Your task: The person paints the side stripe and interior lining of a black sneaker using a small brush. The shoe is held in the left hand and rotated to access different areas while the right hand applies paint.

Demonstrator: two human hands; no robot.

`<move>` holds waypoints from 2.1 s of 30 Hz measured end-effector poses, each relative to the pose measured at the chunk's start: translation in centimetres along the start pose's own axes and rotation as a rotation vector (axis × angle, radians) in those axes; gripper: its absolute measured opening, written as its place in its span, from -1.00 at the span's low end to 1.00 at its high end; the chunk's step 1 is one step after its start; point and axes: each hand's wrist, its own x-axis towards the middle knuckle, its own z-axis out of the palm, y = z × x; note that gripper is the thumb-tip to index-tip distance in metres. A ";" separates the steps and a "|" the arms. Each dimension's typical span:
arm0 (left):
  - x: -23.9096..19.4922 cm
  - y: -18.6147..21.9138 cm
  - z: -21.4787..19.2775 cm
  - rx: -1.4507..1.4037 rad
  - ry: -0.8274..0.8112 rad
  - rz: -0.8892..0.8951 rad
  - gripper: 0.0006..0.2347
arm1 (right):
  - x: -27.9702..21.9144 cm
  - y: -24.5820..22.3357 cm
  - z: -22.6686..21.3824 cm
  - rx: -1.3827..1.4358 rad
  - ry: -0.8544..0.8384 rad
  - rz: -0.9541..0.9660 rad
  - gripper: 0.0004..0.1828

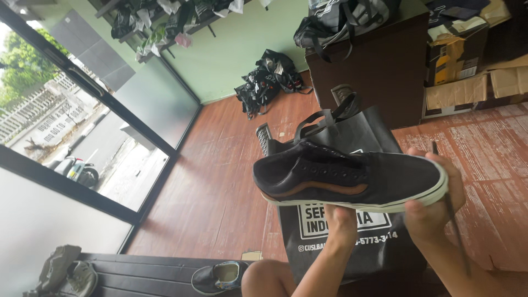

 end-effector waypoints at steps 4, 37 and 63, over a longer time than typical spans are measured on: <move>-0.6 4.1 1.9 -0.131 -0.212 0.142 -0.22 | 2.0 2.0 -2.1 0.238 0.108 0.280 -0.28; 0.9 9.3 -4.7 0.221 -0.140 -0.019 -0.32 | 5.7 0.2 -3.0 -0.394 -0.248 0.154 -0.57; 0.5 4.7 -5.6 0.287 -0.089 0.012 -0.33 | -1.2 -1.4 3.3 -0.304 -0.844 -0.092 -0.85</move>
